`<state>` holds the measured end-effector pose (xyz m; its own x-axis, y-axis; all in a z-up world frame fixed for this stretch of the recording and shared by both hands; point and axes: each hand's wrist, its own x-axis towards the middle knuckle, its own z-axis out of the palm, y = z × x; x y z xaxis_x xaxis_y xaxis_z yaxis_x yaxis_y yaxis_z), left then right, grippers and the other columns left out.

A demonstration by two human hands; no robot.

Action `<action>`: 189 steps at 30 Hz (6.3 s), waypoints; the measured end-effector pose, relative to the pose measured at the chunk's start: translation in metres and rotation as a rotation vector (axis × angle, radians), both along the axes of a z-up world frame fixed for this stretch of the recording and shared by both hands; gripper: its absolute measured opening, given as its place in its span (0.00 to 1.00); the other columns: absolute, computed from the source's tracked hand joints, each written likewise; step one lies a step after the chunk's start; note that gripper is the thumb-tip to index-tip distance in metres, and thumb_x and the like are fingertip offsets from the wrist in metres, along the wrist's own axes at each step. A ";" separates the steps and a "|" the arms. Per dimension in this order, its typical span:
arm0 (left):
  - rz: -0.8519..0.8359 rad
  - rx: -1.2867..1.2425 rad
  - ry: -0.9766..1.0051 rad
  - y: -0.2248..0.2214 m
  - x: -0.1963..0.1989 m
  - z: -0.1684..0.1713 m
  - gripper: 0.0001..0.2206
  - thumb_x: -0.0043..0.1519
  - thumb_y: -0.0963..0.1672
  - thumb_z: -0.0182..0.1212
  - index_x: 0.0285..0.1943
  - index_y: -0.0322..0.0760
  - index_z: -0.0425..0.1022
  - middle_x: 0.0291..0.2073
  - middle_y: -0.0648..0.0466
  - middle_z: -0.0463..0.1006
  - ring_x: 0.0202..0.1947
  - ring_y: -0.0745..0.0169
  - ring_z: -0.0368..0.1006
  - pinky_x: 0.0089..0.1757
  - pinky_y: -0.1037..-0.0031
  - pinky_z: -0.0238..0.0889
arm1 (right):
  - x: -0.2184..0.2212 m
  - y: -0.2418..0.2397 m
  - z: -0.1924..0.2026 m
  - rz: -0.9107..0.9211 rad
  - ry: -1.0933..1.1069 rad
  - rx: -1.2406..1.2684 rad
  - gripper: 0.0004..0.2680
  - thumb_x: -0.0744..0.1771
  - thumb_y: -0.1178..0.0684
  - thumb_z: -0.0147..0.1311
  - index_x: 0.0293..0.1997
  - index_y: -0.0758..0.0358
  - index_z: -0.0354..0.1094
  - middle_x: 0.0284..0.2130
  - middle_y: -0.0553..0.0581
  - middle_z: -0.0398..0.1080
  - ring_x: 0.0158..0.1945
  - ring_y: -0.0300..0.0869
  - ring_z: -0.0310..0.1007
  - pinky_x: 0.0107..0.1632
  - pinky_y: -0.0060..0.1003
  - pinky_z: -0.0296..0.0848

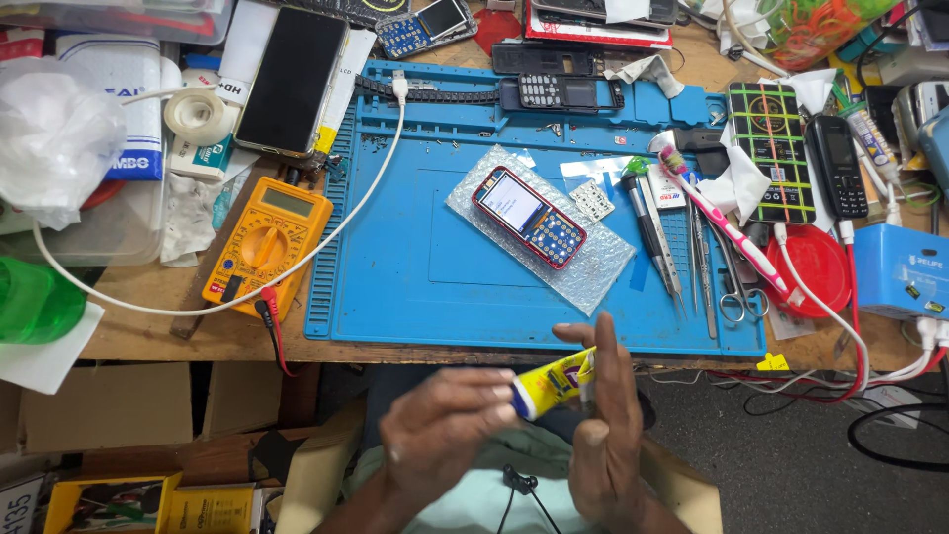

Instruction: The person repairs a red mobile phone by replacing the keypad. They use tweezers to remove the old keypad, peel off a protective film from a new keypad, and install it onto the phone. The person then tests the buttons and applies glue to the phone's edge.

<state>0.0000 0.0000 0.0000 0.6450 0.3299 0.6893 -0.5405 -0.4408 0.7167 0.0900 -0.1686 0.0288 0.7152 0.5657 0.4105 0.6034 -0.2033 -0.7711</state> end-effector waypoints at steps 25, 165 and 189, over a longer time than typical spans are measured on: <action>-0.059 0.167 0.227 0.031 0.016 0.027 0.09 0.68 0.45 0.63 0.41 0.33 0.77 0.30 0.49 0.77 0.31 0.50 0.75 0.34 0.62 0.68 | 0.019 -0.033 0.006 -0.008 0.141 0.130 0.08 0.65 0.64 0.61 0.47 0.72 0.73 0.42 0.66 0.79 0.47 0.47 0.82 0.53 0.41 0.81; -0.512 -0.128 0.261 0.053 0.141 0.018 0.07 0.76 0.46 0.50 0.51 0.37 0.67 0.43 0.52 0.70 0.45 0.60 0.65 0.47 0.67 0.58 | 0.140 -0.010 -0.040 -0.099 0.139 0.714 0.04 0.75 0.62 0.63 0.51 0.72 0.71 0.43 0.59 0.76 0.46 0.38 0.78 0.53 0.30 0.79; 0.346 -0.050 0.120 0.097 0.034 -0.008 0.24 0.76 0.55 0.44 0.32 0.37 0.66 0.24 0.58 0.64 0.24 0.71 0.58 0.26 0.75 0.48 | 0.133 0.030 -0.007 -0.063 -0.213 -0.039 0.06 0.71 0.63 0.64 0.53 0.67 0.76 0.44 0.59 0.78 0.47 0.39 0.79 0.50 0.30 0.75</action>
<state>0.0344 0.0967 -0.0079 0.5645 0.5741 0.5932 -0.2760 -0.5460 0.7910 0.2226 -0.1382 0.0215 0.6491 0.5411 0.5347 0.7371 -0.2734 -0.6180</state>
